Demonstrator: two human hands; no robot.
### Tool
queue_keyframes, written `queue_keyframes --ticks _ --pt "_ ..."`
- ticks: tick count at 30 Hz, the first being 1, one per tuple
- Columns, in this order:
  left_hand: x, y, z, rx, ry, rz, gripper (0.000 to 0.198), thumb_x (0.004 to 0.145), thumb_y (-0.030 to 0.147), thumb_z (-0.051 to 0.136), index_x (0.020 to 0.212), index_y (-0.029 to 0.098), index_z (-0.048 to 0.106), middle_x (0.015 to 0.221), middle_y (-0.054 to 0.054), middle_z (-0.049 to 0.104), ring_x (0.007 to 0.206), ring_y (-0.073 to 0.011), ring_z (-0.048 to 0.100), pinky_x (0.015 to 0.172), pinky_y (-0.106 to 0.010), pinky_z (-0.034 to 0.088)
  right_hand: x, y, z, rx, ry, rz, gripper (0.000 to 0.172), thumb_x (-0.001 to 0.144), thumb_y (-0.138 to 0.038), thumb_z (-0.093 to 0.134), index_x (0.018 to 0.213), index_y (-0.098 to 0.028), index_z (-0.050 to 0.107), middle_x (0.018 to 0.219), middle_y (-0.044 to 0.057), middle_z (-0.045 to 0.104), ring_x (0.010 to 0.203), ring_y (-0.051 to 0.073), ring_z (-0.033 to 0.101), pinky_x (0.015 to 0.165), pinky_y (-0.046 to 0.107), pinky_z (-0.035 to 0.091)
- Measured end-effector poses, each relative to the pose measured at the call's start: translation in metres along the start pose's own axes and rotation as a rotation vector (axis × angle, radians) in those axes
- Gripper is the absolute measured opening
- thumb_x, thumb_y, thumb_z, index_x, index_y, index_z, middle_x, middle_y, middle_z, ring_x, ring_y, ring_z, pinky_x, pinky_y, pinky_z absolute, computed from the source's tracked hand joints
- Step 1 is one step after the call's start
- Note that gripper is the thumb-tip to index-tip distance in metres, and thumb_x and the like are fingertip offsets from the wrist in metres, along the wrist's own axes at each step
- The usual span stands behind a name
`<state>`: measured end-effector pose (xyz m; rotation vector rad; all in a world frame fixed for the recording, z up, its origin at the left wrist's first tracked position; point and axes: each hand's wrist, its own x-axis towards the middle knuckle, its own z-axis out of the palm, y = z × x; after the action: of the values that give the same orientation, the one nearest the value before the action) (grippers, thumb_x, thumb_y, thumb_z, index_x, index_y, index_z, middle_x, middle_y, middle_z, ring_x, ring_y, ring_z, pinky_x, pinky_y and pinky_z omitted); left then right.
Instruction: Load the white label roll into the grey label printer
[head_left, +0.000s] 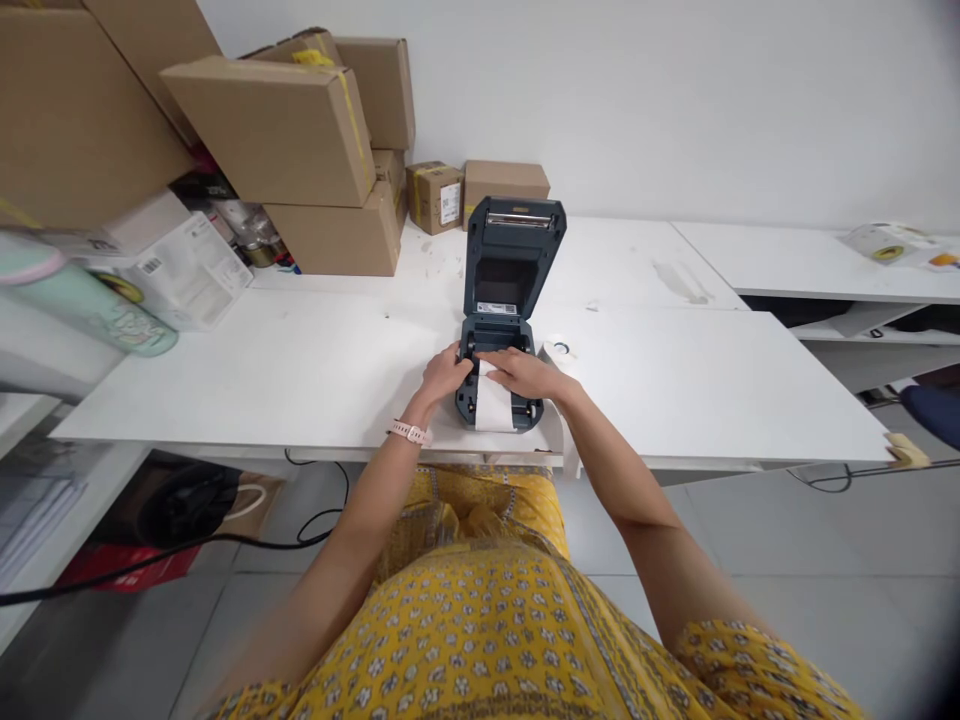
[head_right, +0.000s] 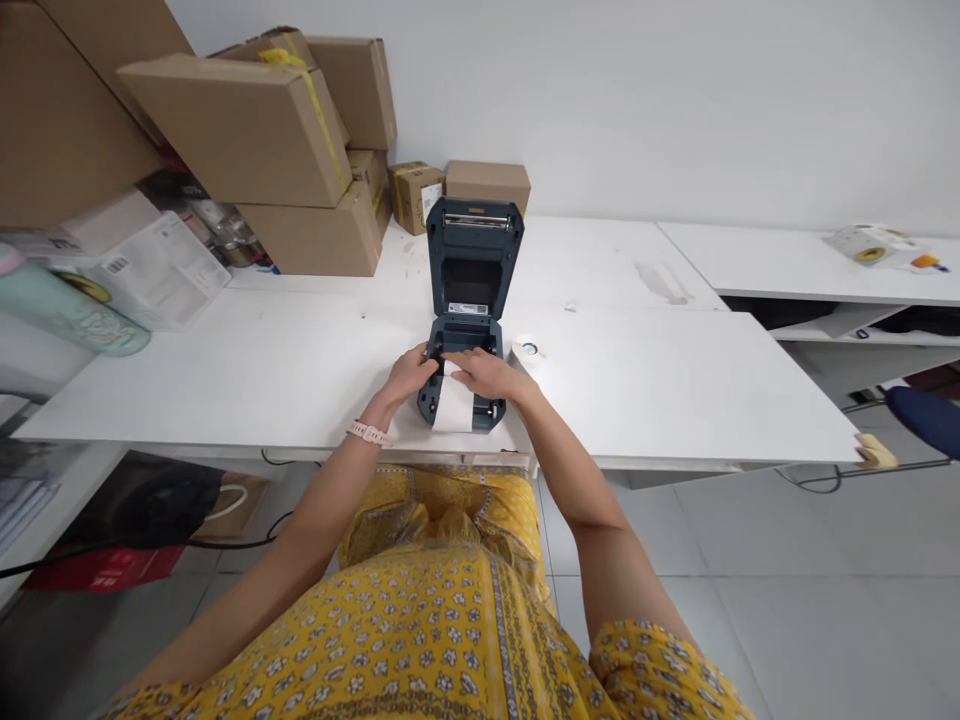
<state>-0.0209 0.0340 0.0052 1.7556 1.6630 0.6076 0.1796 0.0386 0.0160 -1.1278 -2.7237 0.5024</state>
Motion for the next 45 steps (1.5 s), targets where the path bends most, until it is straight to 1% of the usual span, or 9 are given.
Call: queue_keyframes --ticks 5,10,15,23,32,35,38,41,45 --pt "-0.002 -0.006 0.005 -0.114 0.033 -0.012 0.050 0.084 0.027 0.053 0.132 0.022 0.063 0.087 -0.003 0.073 0.077 -0.0199 0.064 0.071 -0.028 0.047 -0.008 -0.002 0.010 0.042 0.122 -0.023 0.048 0.102 -0.025 0.034 0.148 -0.021 0.046 0.137 0.013 0.062 0.123 0.028 0.060 0.107 0.050 0.049" --pt "-0.004 -0.008 0.008 -0.146 0.082 -0.002 0.050 0.083 0.037 0.057 0.131 0.024 0.064 0.075 0.000 0.067 0.069 -0.0181 0.059 0.064 -0.027 0.043 -0.009 -0.003 0.008 0.101 0.144 0.002 0.047 0.098 -0.019 0.038 0.144 -0.020 0.046 0.139 0.012 0.062 0.119 0.026 0.063 0.106 0.048 0.050" --pt "-0.005 -0.006 0.008 -0.096 0.112 -0.009 0.046 0.082 0.039 0.057 0.125 0.025 0.067 0.071 0.000 0.062 0.065 -0.0174 0.055 0.060 -0.027 0.036 -0.010 -0.011 0.000 0.123 0.152 0.030 0.037 0.094 -0.014 0.045 0.131 -0.018 0.051 0.124 0.012 0.069 0.112 0.027 0.067 0.097 0.045 0.054" --pt "-0.005 -0.005 0.006 -0.105 0.087 0.009 0.043 0.084 0.043 0.057 0.122 0.025 0.068 0.070 0.001 0.059 0.063 -0.0165 0.052 0.056 -0.026 0.030 -0.010 -0.015 -0.002 -0.028 0.166 0.036 0.036 0.096 -0.013 0.046 0.129 -0.018 0.059 0.126 0.010 0.072 0.119 0.026 0.066 0.119 0.049 0.036" --pt "-0.001 -0.011 0.010 -0.108 0.112 0.015 0.048 0.086 0.046 0.058 0.128 0.024 0.065 0.071 0.001 0.060 0.065 -0.0170 0.055 0.058 -0.027 0.033 -0.014 -0.009 0.006 0.023 0.170 -0.004 0.046 0.098 -0.035 0.054 0.141 -0.019 0.054 0.137 0.013 0.066 0.132 0.029 0.059 0.123 0.055 0.031" --pt "-0.003 -0.009 0.010 -0.076 0.100 -0.012 0.052 0.088 0.047 0.056 0.135 0.024 0.061 0.076 -0.001 0.064 0.071 -0.0193 0.060 0.063 -0.029 0.040 -0.014 -0.007 0.007 0.043 0.152 -0.009 0.053 0.097 -0.042 0.057 0.144 -0.018 0.050 0.141 0.014 0.063 0.136 0.030 0.056 0.124 0.057 0.028" --pt "-0.012 -0.001 0.011 -0.022 0.222 0.006 0.060 0.088 0.042 0.059 0.143 0.019 0.052 0.100 -0.008 0.070 0.094 -0.0251 0.064 0.081 -0.035 0.048 -0.013 -0.006 0.006 0.055 0.140 -0.013 0.055 0.096 -0.044 0.059 0.145 -0.019 0.050 0.142 0.014 0.063 0.137 0.030 0.055 0.125 0.056 0.027" --pt "-0.023 0.007 0.013 0.007 0.396 0.233 0.044 0.089 0.028 0.057 0.133 0.019 0.058 0.123 -0.011 0.065 0.119 -0.0264 0.056 0.101 -0.040 0.045 -0.013 -0.006 0.003 0.063 0.133 -0.027 0.054 0.096 -0.045 0.059 0.143 -0.020 0.051 0.141 0.014 0.063 0.137 0.029 0.056 0.125 0.057 0.024" --pt "-0.030 0.012 0.015 0.031 0.346 0.449 0.019 0.090 0.021 0.056 0.105 0.022 0.068 0.120 -0.008 0.065 0.122 -0.0239 0.053 0.110 -0.041 0.041 -0.014 -0.006 0.000 0.053 0.118 -0.042 0.054 0.095 -0.047 0.060 0.141 -0.021 0.052 0.136 0.013 0.066 0.131 0.029 0.061 0.125 0.057 0.023"
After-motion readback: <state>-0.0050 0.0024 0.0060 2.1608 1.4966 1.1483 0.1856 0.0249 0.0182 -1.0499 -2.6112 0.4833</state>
